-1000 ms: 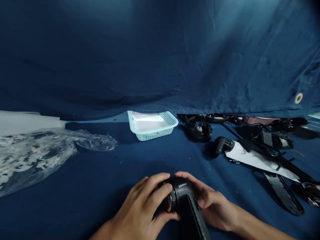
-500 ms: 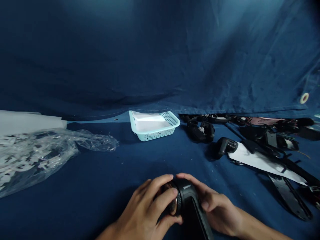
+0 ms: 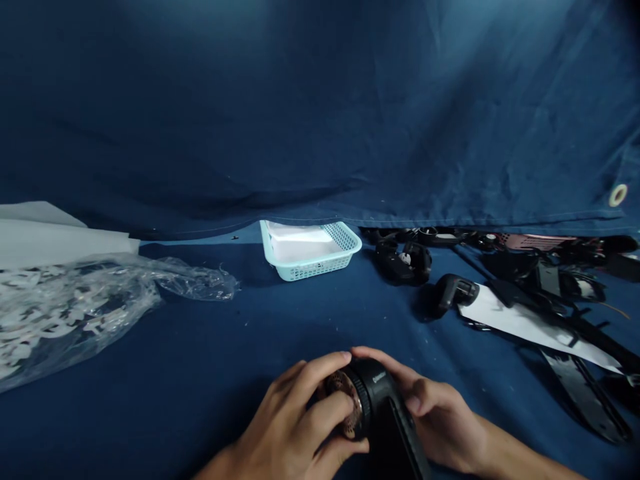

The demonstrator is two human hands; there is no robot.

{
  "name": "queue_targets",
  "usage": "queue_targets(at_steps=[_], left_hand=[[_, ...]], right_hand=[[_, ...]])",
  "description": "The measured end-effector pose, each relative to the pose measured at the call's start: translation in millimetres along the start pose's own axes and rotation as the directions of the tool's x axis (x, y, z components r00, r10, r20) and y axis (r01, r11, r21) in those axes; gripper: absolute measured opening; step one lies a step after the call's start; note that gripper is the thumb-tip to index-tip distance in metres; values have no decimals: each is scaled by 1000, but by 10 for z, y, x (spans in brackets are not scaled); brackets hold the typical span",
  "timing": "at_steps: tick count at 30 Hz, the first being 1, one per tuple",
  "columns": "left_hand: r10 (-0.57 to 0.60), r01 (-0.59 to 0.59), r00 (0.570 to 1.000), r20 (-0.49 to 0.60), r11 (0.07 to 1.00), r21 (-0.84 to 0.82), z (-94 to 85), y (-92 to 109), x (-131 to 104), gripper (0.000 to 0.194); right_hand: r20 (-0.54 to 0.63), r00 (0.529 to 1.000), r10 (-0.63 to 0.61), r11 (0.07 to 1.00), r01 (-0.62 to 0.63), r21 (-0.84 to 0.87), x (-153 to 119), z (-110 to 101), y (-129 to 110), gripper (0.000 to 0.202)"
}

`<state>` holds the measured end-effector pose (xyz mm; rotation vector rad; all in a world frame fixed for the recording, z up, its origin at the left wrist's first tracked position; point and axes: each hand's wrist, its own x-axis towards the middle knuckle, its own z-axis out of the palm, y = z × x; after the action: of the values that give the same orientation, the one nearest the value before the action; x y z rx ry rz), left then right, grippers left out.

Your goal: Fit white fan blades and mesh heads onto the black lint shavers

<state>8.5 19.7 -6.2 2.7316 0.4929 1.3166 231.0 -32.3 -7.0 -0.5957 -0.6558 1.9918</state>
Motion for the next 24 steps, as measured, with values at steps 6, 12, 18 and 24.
queue_targets(at_steps=[6, 12, 18, 24], left_hand=[[-19, 19, 999, 38, 1000, -10, 3, -14, 8, 27], [-36, 37, 999, 23, 999, -38, 33, -31, 17, 31], [-56, 57, 996, 66, 998, -19, 16, -15, 29, 31], [-77, 79, 995, 62, 997, -22, -32, -5, 56, 31]], right_hand=[[17, 1000, 13, 1000, -13, 2, 26, -29, 0, 74], [20, 999, 29, 999, -29, 25, 33, -48, -10, 74], [27, 1000, 3, 999, -4, 35, 21, -38, 0, 71], [36, 999, 11, 999, -12, 47, 38, -16, -7, 72]])
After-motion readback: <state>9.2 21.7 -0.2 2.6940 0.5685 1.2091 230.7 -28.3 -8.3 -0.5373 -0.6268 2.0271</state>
